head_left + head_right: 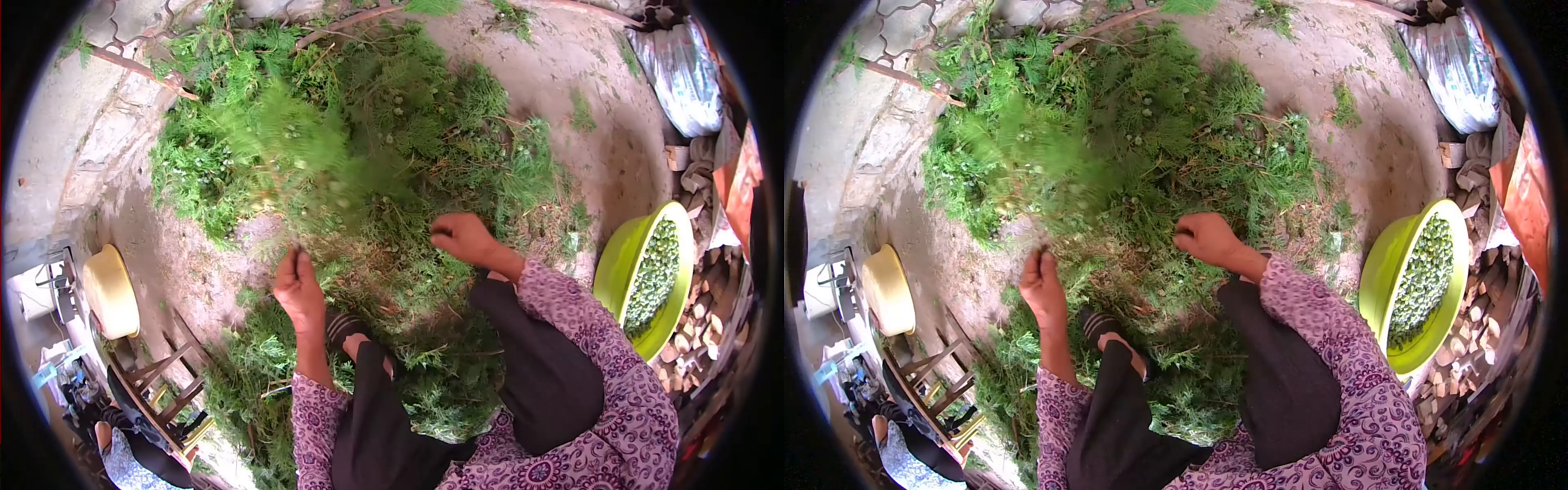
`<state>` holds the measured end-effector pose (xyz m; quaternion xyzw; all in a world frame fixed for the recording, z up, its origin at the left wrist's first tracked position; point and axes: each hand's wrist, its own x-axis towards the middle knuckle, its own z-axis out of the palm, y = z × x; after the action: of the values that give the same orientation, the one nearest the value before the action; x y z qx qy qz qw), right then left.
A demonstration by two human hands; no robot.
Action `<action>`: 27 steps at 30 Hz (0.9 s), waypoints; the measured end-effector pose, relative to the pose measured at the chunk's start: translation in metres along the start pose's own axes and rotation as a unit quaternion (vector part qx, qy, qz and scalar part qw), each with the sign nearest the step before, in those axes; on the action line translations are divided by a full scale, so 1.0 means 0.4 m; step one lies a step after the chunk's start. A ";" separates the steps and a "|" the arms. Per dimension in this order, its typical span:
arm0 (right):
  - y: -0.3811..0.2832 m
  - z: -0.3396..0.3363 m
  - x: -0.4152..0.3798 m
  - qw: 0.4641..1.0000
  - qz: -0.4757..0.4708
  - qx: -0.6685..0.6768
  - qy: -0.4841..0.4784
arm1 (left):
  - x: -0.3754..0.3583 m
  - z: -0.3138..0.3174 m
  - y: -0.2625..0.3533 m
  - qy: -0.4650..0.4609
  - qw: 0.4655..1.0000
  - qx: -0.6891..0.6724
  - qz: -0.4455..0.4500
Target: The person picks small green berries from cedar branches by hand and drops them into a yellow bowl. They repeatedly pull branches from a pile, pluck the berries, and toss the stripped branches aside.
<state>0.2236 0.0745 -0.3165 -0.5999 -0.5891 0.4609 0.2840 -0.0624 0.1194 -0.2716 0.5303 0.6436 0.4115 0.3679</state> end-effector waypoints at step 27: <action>-0.099 0.045 -0.057 0.867 0.214 0.355 -0.277 | -0.206 0.126 0.006 -0.462 0.861 -0.125 -0.171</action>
<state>0.1927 0.0544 -0.2837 -0.4173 -0.2977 0.8357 0.1971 -0.0019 0.0456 -0.2859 0.4903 0.4238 0.1274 0.7509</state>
